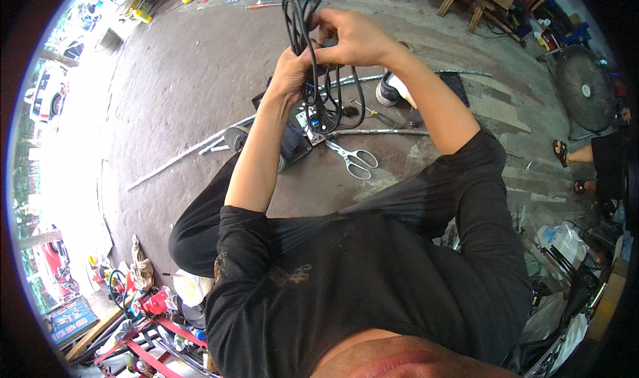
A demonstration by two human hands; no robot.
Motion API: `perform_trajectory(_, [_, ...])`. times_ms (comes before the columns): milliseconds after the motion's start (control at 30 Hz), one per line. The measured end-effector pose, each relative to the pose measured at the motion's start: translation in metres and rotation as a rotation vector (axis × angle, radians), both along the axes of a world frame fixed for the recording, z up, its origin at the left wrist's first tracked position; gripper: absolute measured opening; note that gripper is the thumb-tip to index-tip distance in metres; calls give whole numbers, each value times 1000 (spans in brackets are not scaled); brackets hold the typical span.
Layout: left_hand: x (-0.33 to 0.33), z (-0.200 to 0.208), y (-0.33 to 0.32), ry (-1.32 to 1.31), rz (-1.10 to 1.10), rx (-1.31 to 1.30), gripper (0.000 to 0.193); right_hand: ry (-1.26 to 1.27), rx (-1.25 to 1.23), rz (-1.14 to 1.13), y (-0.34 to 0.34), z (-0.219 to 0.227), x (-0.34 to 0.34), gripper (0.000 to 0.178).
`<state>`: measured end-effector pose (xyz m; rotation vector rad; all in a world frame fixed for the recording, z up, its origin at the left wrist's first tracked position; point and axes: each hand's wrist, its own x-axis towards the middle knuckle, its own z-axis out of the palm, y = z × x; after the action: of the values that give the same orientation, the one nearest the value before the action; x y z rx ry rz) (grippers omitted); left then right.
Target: The person sits on the floor and assembles an electronic device using a power strip, wires, and a black plastic casing. They connect wires to the power strip, place components into the casing, and use scissors to cut a metal strip.
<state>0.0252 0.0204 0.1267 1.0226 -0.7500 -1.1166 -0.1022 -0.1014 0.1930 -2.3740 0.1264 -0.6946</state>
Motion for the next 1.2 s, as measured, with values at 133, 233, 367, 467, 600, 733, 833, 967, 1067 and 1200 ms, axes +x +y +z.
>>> perform_trajectory(133, [-5, -6, 3, 236, -85, 42, 46, -165, -50, -102, 5, -5, 0, 54])
perform_trajectory(233, [0, -11, 10, 318, -242, 8, 55, -426, -235, -99, 6, -12, 7, 38])
perform_trajectory(367, [-26, 0, 21, 259, -197, 32, 46, -563, -303, -225, 21, -30, 18, 19])
perform_trajectory(467, [-22, 15, 22, -73, -208, 145, 28, -542, -74, -202, 25, -37, 22, 20])
perform_trajectory(600, [-17, 17, 29, 16, -122, 172, 19, -399, 419, 32, -3, -48, 3, 16])
perform_trajectory(733, [-9, 18, 37, 67, -143, 168, 20, -229, 558, 148, -16, -64, -10, 30])
perform_trajectory(833, [-9, 17, 33, 59, -34, 105, 20, -135, 621, 259, -4, -81, -5, 42])
perform_trajectory(967, [6, 9, 28, 106, 31, 68, 17, -98, 956, 197, 1, -101, 1, 40])
perform_trajectory(1067, [-2, -7, 18, -36, 137, 54, 14, -289, 1328, 22, 13, -111, 14, 21])
perform_trajectory(1200, [-20, -26, 13, -48, 309, 44, 22, -480, 1463, -10, 43, -86, 26, 10])
